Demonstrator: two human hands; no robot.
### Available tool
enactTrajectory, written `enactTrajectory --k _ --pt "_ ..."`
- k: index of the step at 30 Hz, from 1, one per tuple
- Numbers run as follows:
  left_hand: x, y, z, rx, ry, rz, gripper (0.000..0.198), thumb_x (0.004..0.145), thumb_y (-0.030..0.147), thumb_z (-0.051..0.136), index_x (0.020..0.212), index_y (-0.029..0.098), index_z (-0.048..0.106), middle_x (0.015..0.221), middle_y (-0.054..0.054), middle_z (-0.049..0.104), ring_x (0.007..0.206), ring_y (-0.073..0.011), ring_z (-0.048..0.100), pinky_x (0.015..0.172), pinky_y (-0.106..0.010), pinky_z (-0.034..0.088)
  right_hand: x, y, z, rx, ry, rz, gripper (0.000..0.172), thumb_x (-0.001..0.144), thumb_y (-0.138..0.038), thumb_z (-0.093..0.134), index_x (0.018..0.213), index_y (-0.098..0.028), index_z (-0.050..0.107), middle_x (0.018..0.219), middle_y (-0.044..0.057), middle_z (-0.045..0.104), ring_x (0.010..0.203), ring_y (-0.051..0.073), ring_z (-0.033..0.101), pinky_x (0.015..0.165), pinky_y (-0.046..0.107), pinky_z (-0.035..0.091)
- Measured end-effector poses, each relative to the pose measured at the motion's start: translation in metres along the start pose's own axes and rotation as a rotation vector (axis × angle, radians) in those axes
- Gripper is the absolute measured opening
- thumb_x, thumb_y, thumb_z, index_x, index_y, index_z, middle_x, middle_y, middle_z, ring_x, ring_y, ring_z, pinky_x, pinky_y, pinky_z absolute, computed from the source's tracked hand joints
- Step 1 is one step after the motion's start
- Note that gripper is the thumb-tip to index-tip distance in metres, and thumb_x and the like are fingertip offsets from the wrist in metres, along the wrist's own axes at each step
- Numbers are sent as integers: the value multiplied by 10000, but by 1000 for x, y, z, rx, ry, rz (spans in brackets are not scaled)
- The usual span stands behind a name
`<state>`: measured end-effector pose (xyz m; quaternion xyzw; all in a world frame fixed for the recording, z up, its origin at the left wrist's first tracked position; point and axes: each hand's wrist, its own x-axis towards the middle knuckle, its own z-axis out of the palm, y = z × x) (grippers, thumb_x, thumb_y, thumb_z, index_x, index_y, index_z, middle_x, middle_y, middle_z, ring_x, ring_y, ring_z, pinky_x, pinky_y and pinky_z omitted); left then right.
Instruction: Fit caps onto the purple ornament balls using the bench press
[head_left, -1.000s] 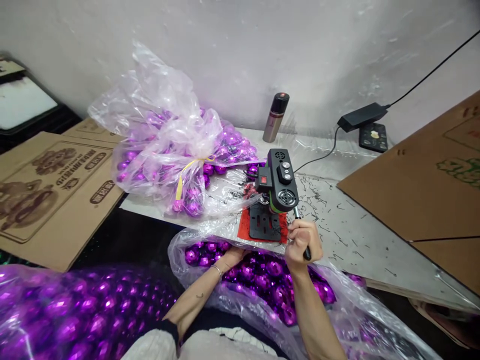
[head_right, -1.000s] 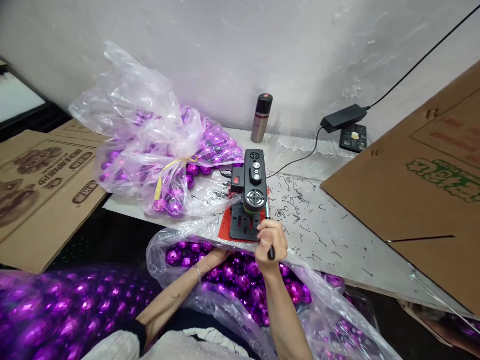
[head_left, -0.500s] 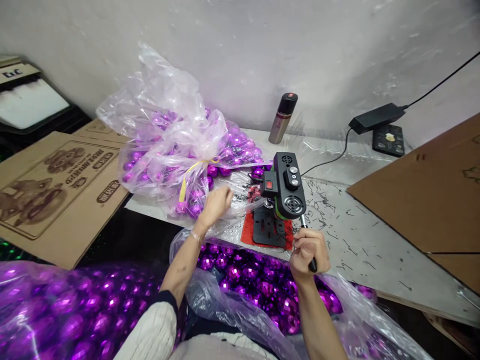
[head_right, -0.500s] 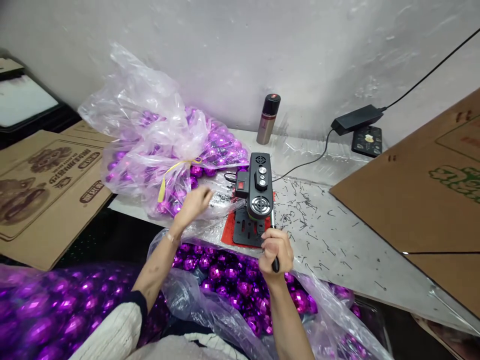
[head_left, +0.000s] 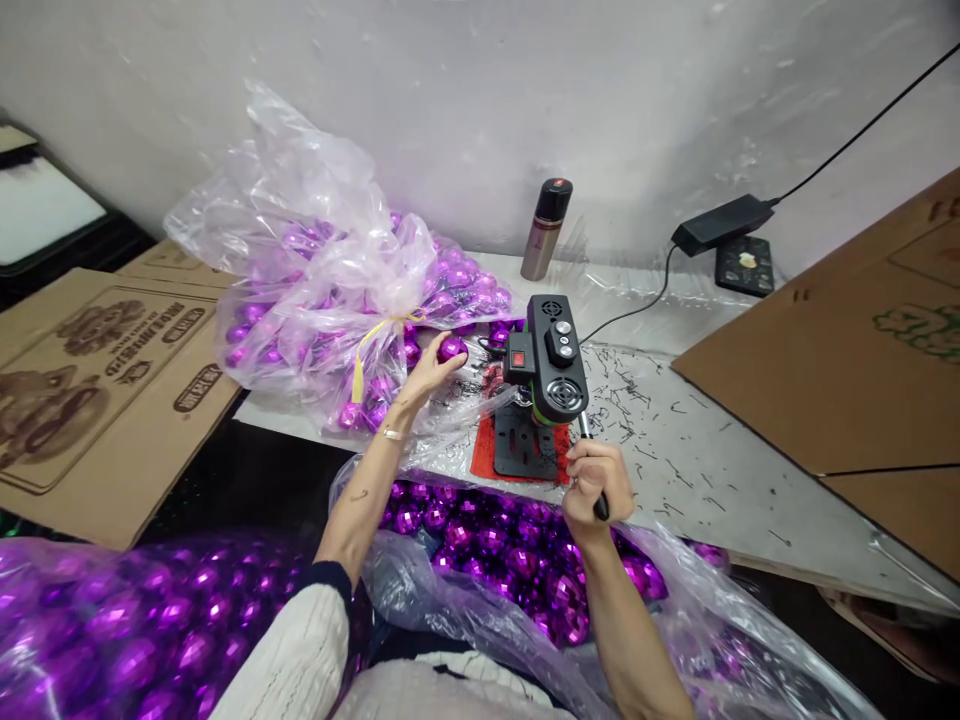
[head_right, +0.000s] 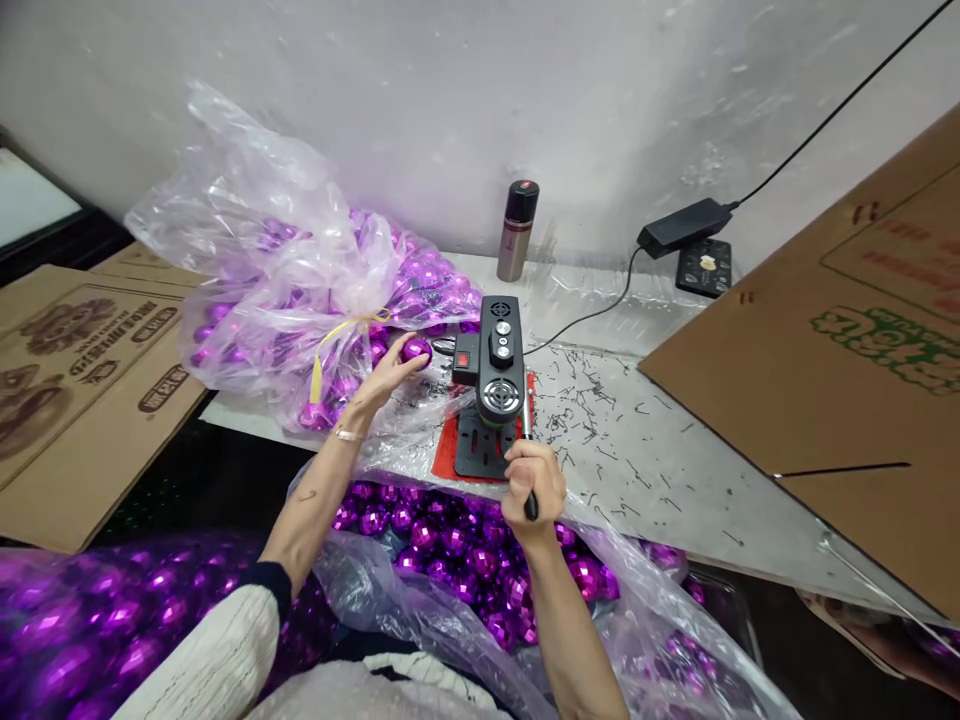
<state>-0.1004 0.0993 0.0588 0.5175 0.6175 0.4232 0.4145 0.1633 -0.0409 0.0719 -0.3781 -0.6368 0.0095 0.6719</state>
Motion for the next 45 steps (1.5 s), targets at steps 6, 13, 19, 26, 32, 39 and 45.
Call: enactTrajectory --k 6,13,19,26,32,39,45 --pt "-97 -16 6 -503 -96 -157 534 889 478 815 1337 211 700 1276 -140 774 1028 -259 779 815 -368 672 18 -10 2 -3 21 22 359 1066 -221 512 714 -232 582 681 -8 633 651 160 635 623 333 460" --pt "-141 -23 61 -697 -163 -176 779 851 585 867 1510 300 567 1436 -90 716 1186 -269 770 1026 -446 660 39 -18 3 2 23 23 338 1062 -189 523 731 -233 576 678 -12 628 635 148 621 610 326 435" --pt "-127 -41 97 -285 -53 85 810 770 551 960 1433 221 632 1379 -143 751 1227 -319 759 1130 -506 601 40 -19 1 -8 -15 -7 330 1059 -170 525 737 -236 553 679 -20 616 650 142 632 611 313 448" --pt "-121 -51 105 42 -55 341 715 886 532 880 1462 195 623 1350 -169 762 1188 -336 770 1079 -511 615 36 -18 -2 -30 -46 -35 298 1061 -142 503 781 -229 559 733 -16 642 682 130 647 634 295 476" --pt "-114 -52 111 195 -63 548 637 945 522 822 1449 190 619 1400 -180 741 1315 -345 716 1132 -518 580 38 -20 -2 -44 -60 -57 300 1060 -137 484 786 -234 560 725 -14 630 686 138 652 625 301 480" --pt "-108 -59 114 198 -47 590 668 929 547 833 1467 206 632 1406 -169 744 1313 -342 711 1174 -550 539 38 -20 -3 -27 -58 -45 284 1035 -115 501 789 -234 578 732 -11 643 679 141 647 617 304 478" --pt "-109 -65 115 203 -62 599 685 944 554 813 1514 226 619 1407 -165 741 1287 -332 709 1124 -518 563 22 -11 -3 -57 -58 -68 301 1064 -179 476 782 -244 558 740 -7 650 665 146 650 599 305 490"
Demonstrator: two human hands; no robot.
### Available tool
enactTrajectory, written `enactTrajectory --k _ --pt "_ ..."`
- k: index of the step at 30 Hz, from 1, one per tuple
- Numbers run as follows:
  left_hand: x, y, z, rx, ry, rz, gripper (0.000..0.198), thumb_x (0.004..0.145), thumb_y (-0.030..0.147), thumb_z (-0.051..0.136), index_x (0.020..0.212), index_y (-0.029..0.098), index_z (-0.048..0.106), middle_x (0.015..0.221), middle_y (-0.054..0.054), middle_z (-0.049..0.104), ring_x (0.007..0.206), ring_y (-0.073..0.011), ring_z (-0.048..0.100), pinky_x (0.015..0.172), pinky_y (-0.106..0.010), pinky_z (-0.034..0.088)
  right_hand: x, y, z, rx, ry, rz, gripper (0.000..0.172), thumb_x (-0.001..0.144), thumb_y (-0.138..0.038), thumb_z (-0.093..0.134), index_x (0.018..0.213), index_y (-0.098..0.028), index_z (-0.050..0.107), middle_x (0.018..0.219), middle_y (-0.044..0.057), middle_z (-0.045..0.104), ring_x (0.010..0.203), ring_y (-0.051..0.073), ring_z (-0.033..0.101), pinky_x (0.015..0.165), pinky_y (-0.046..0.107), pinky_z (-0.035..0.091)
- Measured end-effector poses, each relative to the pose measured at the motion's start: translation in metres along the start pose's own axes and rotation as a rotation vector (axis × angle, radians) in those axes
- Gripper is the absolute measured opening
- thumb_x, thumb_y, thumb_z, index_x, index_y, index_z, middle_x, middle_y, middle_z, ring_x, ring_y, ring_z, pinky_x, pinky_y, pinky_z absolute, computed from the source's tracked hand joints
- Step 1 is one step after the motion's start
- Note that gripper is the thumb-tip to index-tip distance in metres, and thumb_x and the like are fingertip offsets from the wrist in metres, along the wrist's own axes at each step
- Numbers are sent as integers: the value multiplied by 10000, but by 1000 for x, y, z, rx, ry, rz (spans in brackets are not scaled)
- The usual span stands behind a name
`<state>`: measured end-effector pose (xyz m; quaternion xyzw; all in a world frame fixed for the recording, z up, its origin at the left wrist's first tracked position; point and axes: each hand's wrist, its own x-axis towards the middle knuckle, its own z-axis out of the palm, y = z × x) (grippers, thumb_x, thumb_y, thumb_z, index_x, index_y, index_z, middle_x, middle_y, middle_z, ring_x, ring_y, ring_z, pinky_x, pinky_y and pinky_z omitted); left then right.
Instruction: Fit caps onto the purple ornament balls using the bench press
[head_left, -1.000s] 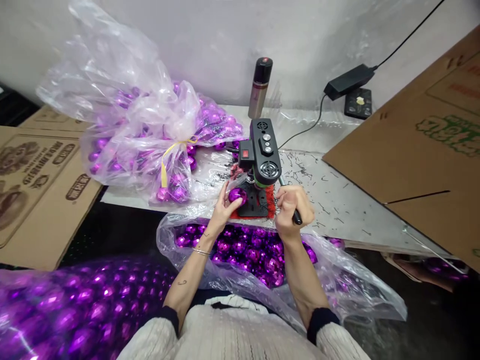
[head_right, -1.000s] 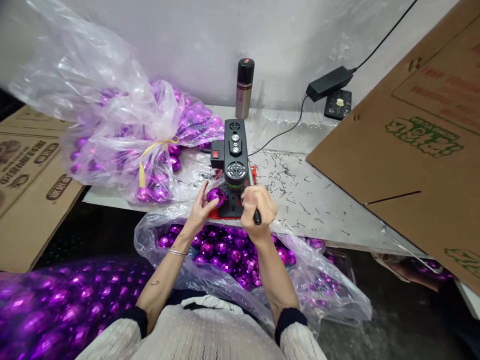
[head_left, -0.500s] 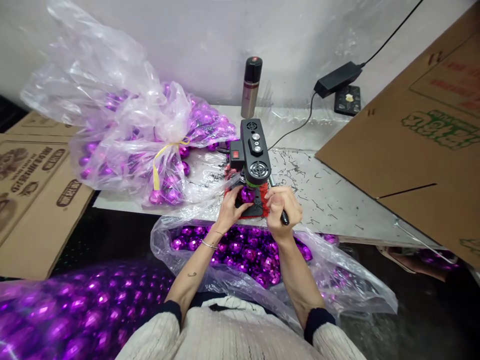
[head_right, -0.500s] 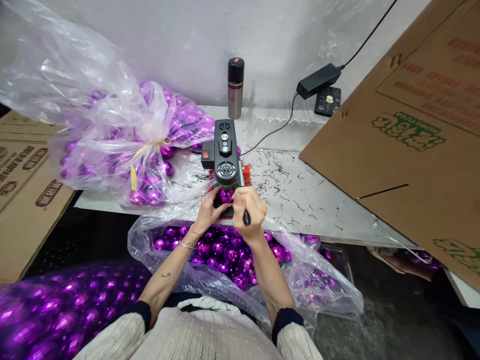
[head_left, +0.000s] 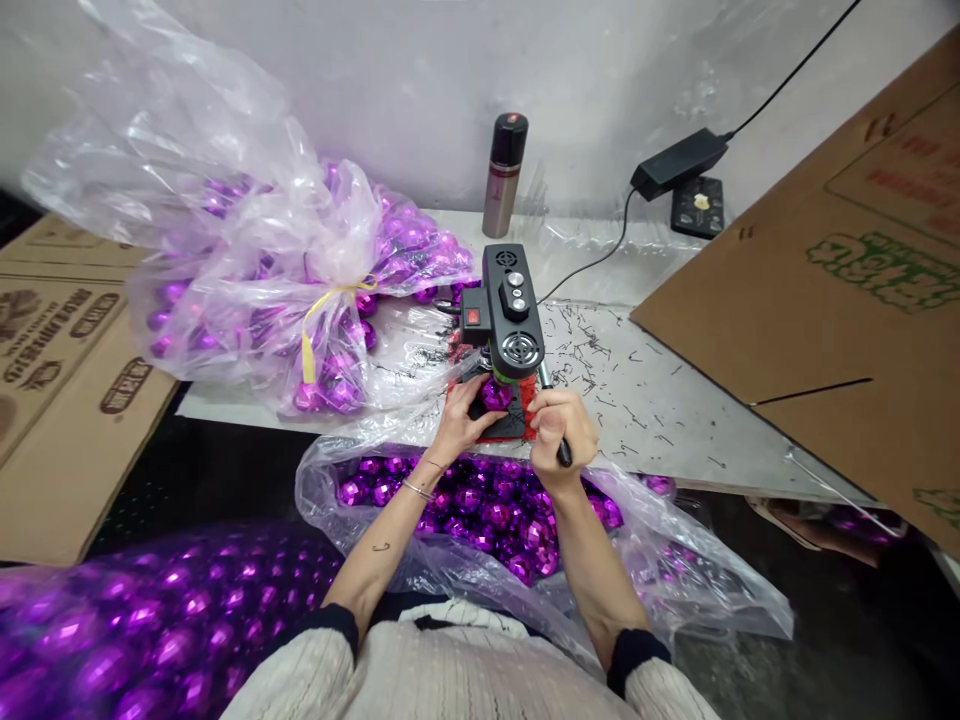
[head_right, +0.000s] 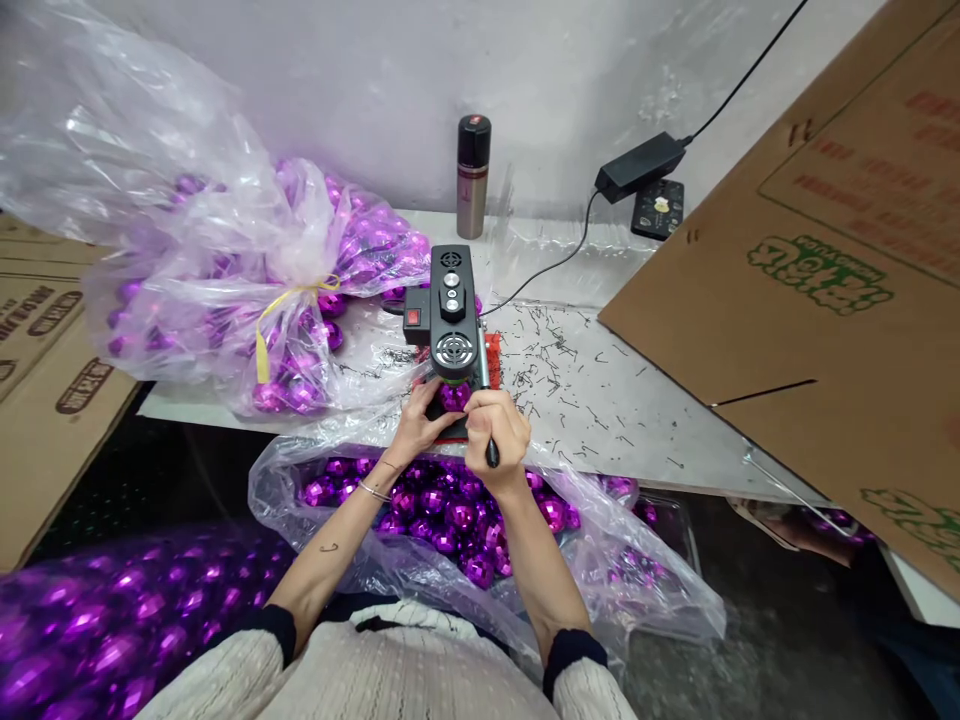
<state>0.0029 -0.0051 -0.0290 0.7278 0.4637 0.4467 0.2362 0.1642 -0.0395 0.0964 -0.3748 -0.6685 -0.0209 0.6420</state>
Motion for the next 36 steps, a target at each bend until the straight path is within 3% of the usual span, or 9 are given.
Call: enactTrajectory --k 6,13,26,32,36 --pt "0 1 -1 -36 11 57 693 959 535 801 1549 239 590 1417 -158 740 1297 -322 709 1122 -501 565 -25 12 10 47 65 13 312 1097 -244 461 805 -242 571 778 -6 649 665 138 629 610 293 510" --pt "-2 7 -1 -30 -6 15 670 964 517 802 1537 236 597 1420 -163 741 1321 -327 703 1145 -522 551 -36 19 19 65 160 3 326 1103 -271 449 808 -245 586 767 -8 650 630 154 600 669 352 549" --pt "-1 5 2 -25 -3 -26 638 943 490 830 1484 217 632 1405 -170 747 1314 -330 709 1133 -520 562 -47 32 26 99 160 -41 345 1107 -313 439 785 -248 543 761 -27 601 582 132 605 588 322 538" --pt "4 2 2 -40 -6 -1 636 936 472 842 1472 212 622 1403 -173 745 1323 -334 710 1147 -533 558 -23 14 15 5 149 61 386 1096 -289 459 716 -248 514 699 -19 600 594 145 589 574 327 479" --pt "-16 11 -6 -1 -1 101 609 999 382 765 1538 210 538 1450 -199 709 1365 -335 690 1144 -541 562 0 0 6 5 118 126 397 1079 -250 496 683 -250 531 616 -20 550 632 169 617 589 335 457"
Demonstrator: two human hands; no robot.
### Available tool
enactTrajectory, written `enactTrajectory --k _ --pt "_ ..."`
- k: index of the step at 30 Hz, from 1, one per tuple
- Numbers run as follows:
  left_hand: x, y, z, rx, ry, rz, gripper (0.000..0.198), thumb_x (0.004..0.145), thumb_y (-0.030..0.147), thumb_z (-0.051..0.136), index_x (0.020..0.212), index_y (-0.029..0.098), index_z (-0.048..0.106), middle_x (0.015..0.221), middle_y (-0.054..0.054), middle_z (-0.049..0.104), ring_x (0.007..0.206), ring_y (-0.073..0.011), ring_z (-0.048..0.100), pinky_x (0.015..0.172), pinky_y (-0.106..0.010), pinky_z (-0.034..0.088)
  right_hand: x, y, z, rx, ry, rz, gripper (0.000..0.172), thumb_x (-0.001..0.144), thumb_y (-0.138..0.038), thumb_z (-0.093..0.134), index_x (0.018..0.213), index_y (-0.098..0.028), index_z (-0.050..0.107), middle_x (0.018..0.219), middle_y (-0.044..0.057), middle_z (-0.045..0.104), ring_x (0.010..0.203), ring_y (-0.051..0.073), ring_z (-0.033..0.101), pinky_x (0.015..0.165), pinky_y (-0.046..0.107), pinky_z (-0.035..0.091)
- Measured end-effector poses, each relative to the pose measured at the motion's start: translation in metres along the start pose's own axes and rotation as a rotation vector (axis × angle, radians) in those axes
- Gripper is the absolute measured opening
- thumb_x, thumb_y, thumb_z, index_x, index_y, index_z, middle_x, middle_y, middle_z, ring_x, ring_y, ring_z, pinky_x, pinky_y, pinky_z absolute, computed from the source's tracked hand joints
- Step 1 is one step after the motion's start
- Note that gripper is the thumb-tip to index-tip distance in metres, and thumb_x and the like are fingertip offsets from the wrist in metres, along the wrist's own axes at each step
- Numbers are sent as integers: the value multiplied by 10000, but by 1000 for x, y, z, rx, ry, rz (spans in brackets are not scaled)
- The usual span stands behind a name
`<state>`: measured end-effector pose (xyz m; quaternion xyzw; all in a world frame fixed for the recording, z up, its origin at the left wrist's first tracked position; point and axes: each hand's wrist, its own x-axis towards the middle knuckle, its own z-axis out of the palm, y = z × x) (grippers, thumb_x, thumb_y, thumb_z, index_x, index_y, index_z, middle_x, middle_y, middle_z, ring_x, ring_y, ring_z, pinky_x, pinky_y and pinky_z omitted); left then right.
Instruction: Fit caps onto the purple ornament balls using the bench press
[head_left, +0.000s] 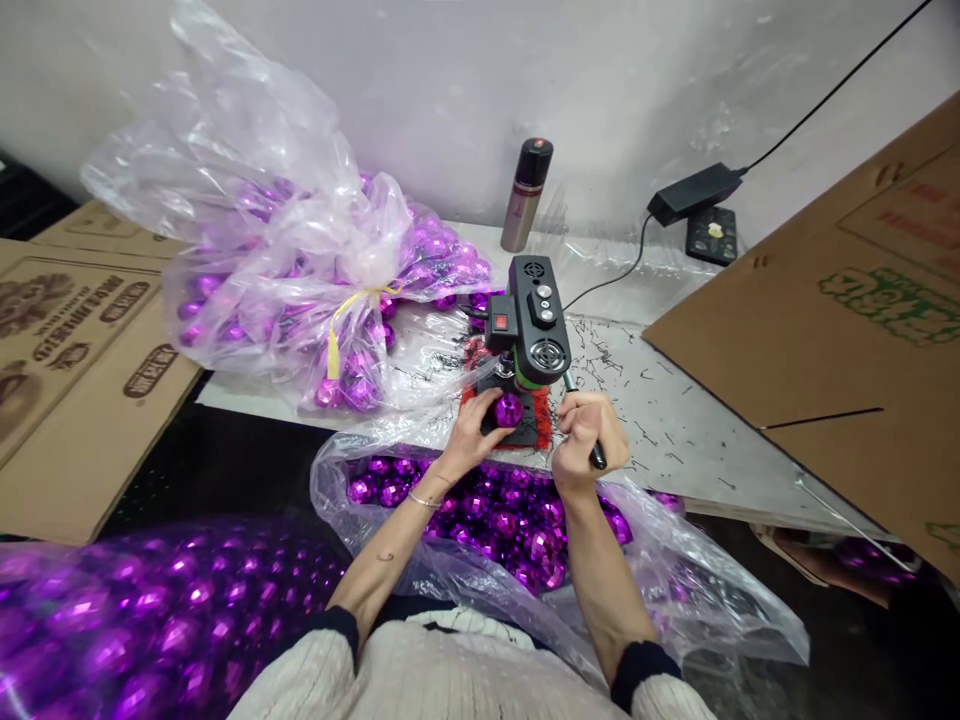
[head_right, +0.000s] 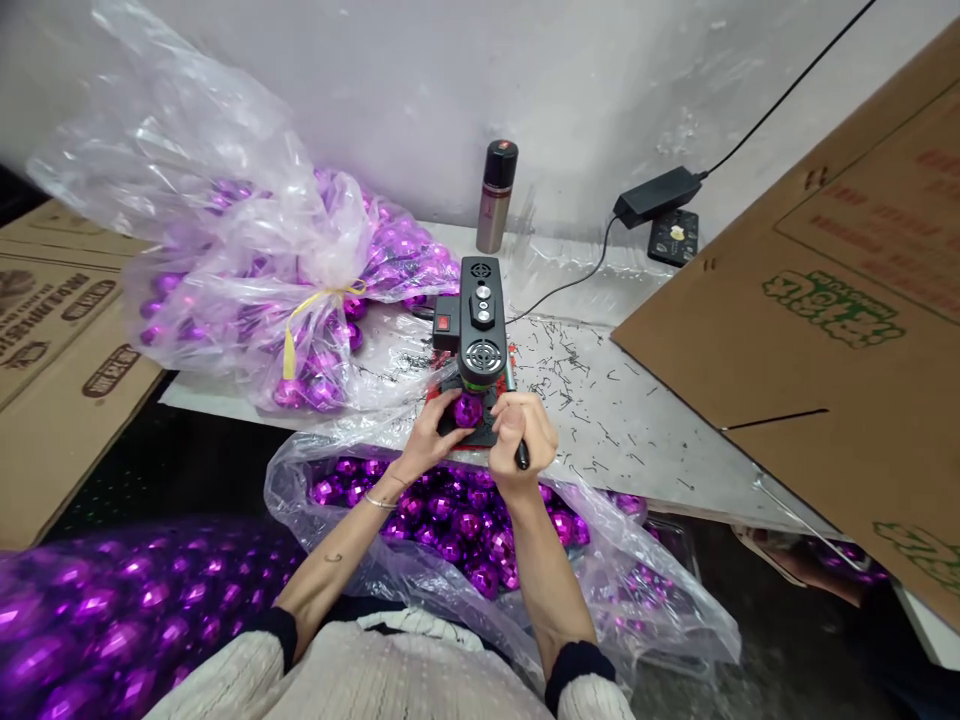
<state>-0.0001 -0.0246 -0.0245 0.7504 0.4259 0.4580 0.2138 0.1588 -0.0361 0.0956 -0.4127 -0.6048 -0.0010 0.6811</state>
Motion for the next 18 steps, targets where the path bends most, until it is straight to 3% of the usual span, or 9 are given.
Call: enactTrajectory --k 4,6,8,10,13,15,18 --pt "-47 24 -16 104 -110 150 594 1035 316 686 1580 210 474 1512 -226 657 1425 -326 651 1152 -543 552 -3 0 -3 30 -25 -6 390 1074 -257 506 689 -240 569 662 -5 612 636 166 624 603 339 466" --pt "-63 32 -26 150 -162 164 728 977 492 771 1581 215 475 1520 -238 645 1422 -353 649 1159 -555 544 -9 4 -3 29 -31 -17 385 1073 -272 508 700 -237 595 689 4 640 633 168 627 599 344 478" --pt "-62 30 -39 186 -141 154 901 912 668 784 1605 200 450 1529 -253 634 1423 -378 642 1170 -567 534 -14 7 -2 30 -24 -23 384 1071 -279 514 702 -237 608 687 4 644 626 171 628 594 346 487" --pt "-39 17 -57 254 -52 112 804 997 630 686 1614 174 445 1514 -246 648 1414 -366 645 1180 -560 525 -16 9 -1 33 0 -27 390 1072 -285 522 693 -240 603 667 -1 630 617 173 626 583 347 485" --pt "21 -19 -93 460 87 -86 443 1092 277 498 1507 140 568 1468 -229 680 1398 -342 643 1212 -558 489 -15 9 1 50 16 -27 392 1076 -290 530 693 -244 599 662 -5 621 614 174 622 570 347 468" --pt "63 -44 -118 601 73 -272 443 1009 101 461 1417 93 632 1440 -264 681 1395 -374 628 1203 -584 474 -14 8 2 68 17 -27 383 1076 -280 534 701 -242 600 675 -6 626 617 170 616 568 346 455" --pt "104 -69 -145 765 -35 -485 444 932 13 422 1283 36 692 1329 -334 698 1305 -437 649 1123 -633 482 -14 8 3 77 21 -33 369 1069 -261 532 707 -238 600 681 -6 623 615 166 606 569 345 442"
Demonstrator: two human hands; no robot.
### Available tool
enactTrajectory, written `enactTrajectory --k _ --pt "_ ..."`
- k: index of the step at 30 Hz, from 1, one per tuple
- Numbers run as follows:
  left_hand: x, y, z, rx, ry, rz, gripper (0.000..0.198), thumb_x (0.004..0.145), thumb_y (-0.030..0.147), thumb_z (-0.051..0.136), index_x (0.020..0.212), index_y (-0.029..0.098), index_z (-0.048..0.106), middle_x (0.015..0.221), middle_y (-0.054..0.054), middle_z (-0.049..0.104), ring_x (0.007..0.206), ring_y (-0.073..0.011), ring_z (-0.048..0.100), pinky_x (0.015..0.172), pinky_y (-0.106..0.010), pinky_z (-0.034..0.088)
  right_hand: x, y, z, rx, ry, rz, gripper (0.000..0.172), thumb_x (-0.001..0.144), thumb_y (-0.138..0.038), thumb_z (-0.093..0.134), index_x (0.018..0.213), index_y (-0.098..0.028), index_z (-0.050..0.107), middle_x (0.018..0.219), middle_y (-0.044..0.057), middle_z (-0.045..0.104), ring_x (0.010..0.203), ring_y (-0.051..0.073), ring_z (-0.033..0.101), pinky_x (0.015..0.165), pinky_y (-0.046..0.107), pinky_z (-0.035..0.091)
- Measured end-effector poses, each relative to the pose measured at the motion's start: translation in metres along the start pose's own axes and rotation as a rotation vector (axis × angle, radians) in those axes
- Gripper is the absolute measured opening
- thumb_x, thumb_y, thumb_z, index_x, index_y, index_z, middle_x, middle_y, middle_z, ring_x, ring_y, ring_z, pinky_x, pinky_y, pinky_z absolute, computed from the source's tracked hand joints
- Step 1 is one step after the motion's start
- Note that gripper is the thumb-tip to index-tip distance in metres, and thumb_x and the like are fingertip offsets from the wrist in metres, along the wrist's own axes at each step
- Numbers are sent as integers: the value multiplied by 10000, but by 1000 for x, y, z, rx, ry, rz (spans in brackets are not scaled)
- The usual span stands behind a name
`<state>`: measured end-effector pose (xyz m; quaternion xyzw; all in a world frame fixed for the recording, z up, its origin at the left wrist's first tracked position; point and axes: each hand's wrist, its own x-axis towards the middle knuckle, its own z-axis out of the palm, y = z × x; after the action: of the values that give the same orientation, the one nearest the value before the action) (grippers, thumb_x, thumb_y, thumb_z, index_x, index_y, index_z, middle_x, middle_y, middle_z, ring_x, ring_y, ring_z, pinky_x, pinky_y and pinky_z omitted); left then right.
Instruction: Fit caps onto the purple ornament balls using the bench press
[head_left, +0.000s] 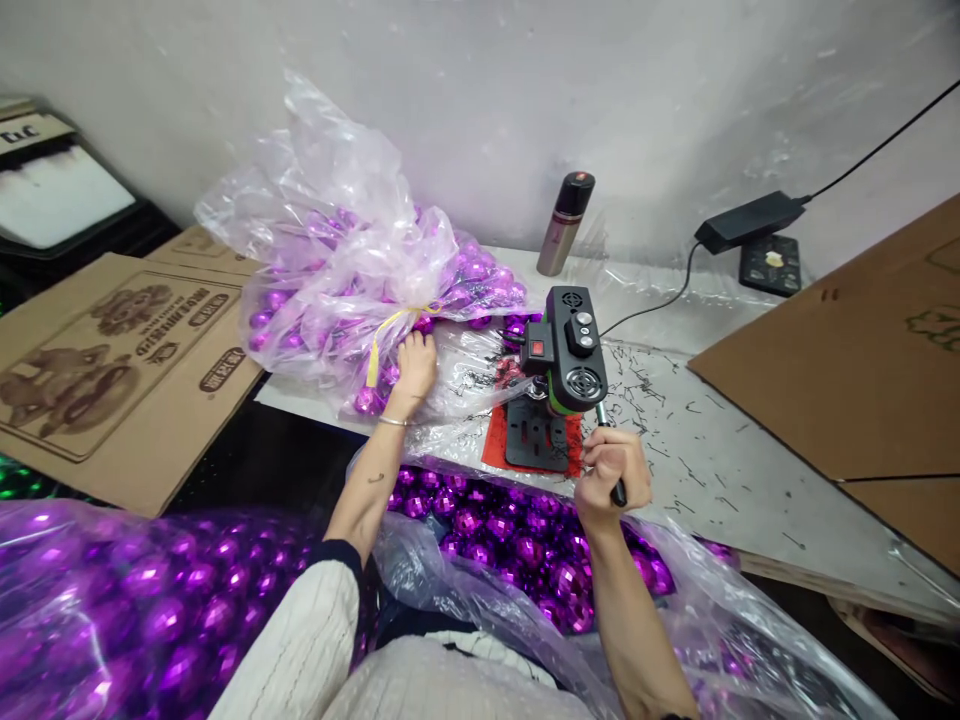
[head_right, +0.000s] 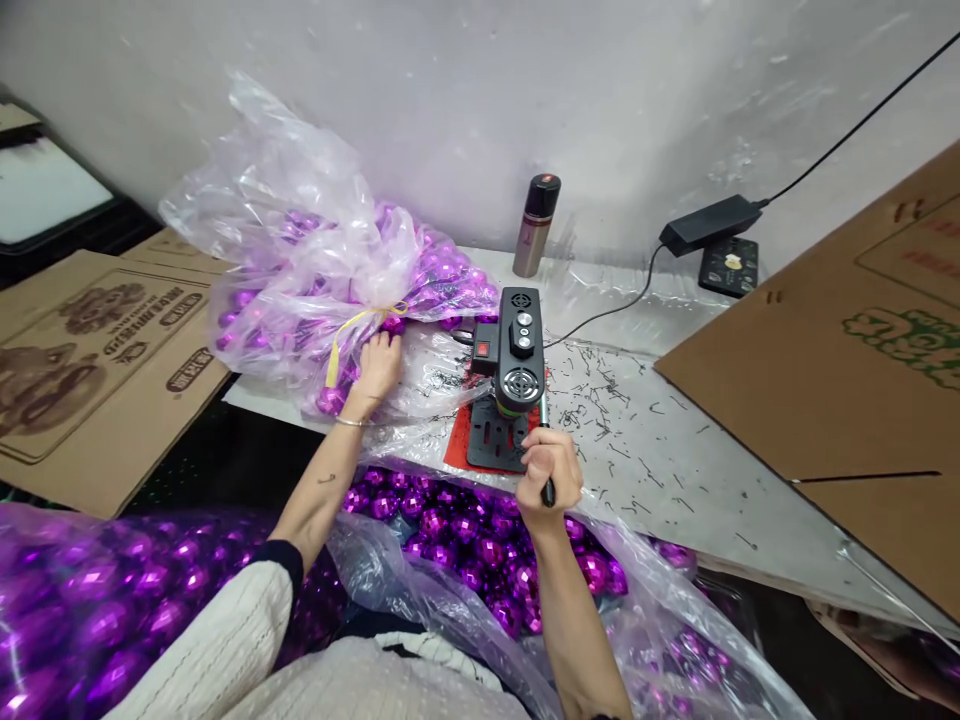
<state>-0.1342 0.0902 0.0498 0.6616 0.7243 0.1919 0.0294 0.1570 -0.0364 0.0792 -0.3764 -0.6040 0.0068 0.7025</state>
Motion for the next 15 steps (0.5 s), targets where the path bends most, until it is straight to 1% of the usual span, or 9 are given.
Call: enactTrajectory --k 2,5,7,8,9,11,12,13,15 --pt "14 -6 -4 53 -37 -45 420 928 10 412 1223 19 710 1286 -364 694 1281 -468 649 1104 -657 469 0 0 0 -13 -5 -3 371 1065 -263 526 702 -237 597 681 -6 620 613 167 606 571 346 441" --pt "16 -12 -7 64 -45 -77 385 953 33 425 1216 15 705 1266 -365 694 1300 -473 641 1118 -651 467 -2 1 -1 -39 -18 -4 375 1063 -271 520 696 -238 595 688 -3 629 614 170 613 580 350 455" --pt "13 -12 -8 21 -39 -81 333 1000 124 501 1260 26 686 1257 -341 711 1299 -457 647 1115 -623 498 -3 2 -1 -46 -20 -4 374 1063 -273 519 699 -238 600 691 0 638 620 172 623 581 350 464" --pt "11 -11 -8 -42 -25 -67 329 1015 196 568 1282 41 679 1254 -320 725 1290 -444 656 1111 -604 519 -3 3 -2 -47 -20 -4 373 1064 -274 519 701 -238 601 690 0 639 623 172 627 580 349 468" --pt "8 -9 -7 -143 -11 -45 359 1013 275 641 1303 67 677 1257 -289 739 1277 -424 670 1104 -577 543 -4 3 -2 -46 -19 -6 374 1064 -275 520 701 -239 601 685 -1 637 623 172 629 577 347 468" --pt "-1 0 -5 -454 -17 -17 443 995 410 725 1340 135 681 1272 -211 766 1213 -363 717 1047 -505 609 -4 3 -1 -45 -19 -9 379 1068 -279 518 699 -238 596 676 -4 631 614 167 624 570 343 464" --pt "-8 5 -4 -644 -56 -29 469 1000 461 723 1363 166 680 1279 -177 776 1161 -330 745 990 -470 645 -4 3 -1 -45 -20 -9 382 1071 -280 517 699 -237 592 676 -5 630 608 162 620 566 340 459" --pt "-17 12 -2 -837 -121 -60 493 1012 504 702 1391 191 674 1285 -154 782 1103 -302 769 924 -441 673 -3 2 -1 -44 -22 -9 383 1074 -280 515 700 -235 590 677 -5 631 605 158 619 563 336 455" --pt "-38 25 1 -1173 -289 -147 544 1028 570 657 1448 226 655 1302 -137 787 1020 -270 800 823 -411 700 -1 0 -1 -39 -24 -10 386 1079 -276 513 702 -233 585 681 -7 632 613 153 626 567 329 456"
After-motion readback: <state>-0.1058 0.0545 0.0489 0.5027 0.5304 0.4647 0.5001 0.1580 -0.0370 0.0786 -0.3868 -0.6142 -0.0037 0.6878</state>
